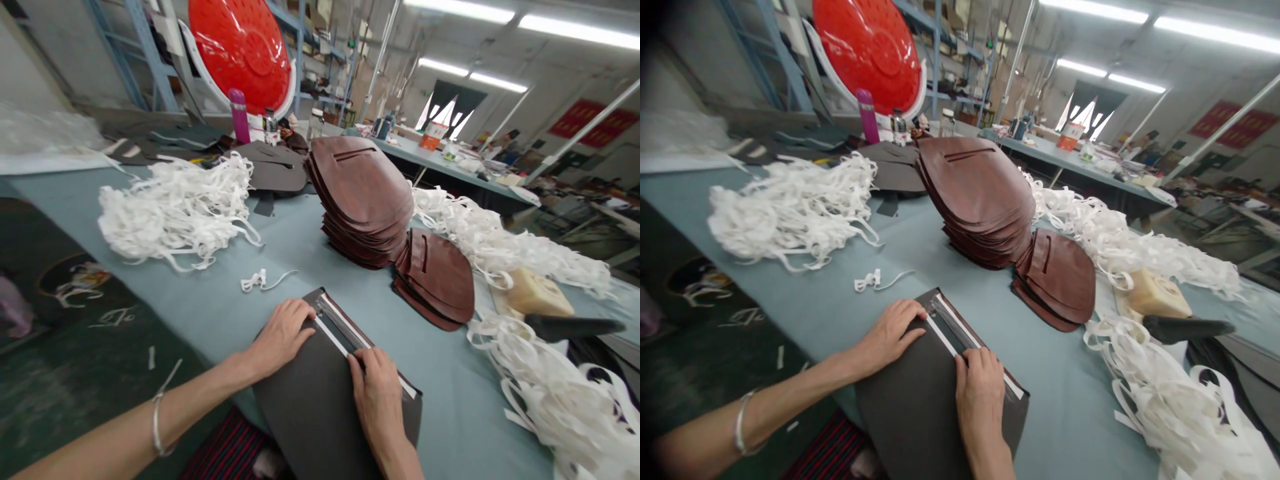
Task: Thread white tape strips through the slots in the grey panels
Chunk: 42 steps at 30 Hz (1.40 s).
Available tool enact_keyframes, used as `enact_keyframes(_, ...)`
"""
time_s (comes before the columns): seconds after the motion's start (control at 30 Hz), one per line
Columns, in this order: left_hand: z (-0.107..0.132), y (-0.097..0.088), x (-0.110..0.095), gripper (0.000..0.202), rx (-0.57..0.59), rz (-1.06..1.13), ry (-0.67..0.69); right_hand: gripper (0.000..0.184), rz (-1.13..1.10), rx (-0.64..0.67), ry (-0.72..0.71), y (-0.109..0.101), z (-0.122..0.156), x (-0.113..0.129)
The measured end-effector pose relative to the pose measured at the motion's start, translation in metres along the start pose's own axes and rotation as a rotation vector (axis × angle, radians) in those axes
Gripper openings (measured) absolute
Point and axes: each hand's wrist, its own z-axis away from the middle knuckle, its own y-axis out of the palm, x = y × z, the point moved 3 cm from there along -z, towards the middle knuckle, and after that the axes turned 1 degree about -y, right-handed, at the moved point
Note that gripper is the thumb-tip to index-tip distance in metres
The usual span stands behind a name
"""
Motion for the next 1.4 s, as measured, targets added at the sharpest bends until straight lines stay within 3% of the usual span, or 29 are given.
enact_keyframes(0.1,0.007,0.006,-0.003,0.017,-0.034,-0.032,0.009,0.014,-0.01,-0.004,-0.029,0.017,-0.023,0.019)
enact_keyframes(0.2,0.006,0.008,-0.005,0.036,-0.009,-0.089,0.113,0.022,0.0,0.009,-0.079,0.032,-0.042,0.038)
enact_keyframes(0.27,0.006,0.01,-0.007,0.043,0.028,-0.125,0.19,0.027,0.031,0.009,-0.126,0.035,-0.047,0.046)
enact_keyframes(0.37,0.008,0.01,-0.008,0.034,0.04,-0.168,0.249,0.028,0.106,0.02,-0.219,0.031,-0.039,0.049)
enact_keyframes(0.47,0.01,0.011,-0.009,0.028,0.02,-0.241,0.292,0.028,0.176,0.045,-0.289,0.017,-0.013,0.037)
enact_keyframes(0.6,0.012,0.013,-0.01,0.027,0.034,-0.33,0.318,0.034,0.225,0.052,-0.382,-0.013,0.038,0.003)
enact_keyframes(0.77,0.014,0.017,-0.007,0.028,0.033,-0.362,0.322,0.034,0.234,0.121,-0.404,-0.038,0.083,-0.032)
enact_keyframes(0.97,0.017,0.015,-0.006,0.031,0.019,-0.333,0.325,0.034,0.201,0.128,-0.385,-0.043,0.094,-0.035)
enact_keyframes(1.2,0.019,0.013,-0.014,0.031,0.059,-0.244,0.253,0.029,0.148,0.007,-0.361,-0.041,0.089,-0.029)
enact_keyframes(1.33,0.042,0.007,-0.032,0.08,0.162,-0.229,0.145,0.028,0.134,-0.041,-0.394,-0.037,0.087,-0.033)
enact_keyframes(1.4,0.05,0.005,-0.04,0.089,0.204,-0.222,0.116,0.028,0.144,-0.086,-0.403,-0.037,0.088,-0.039)
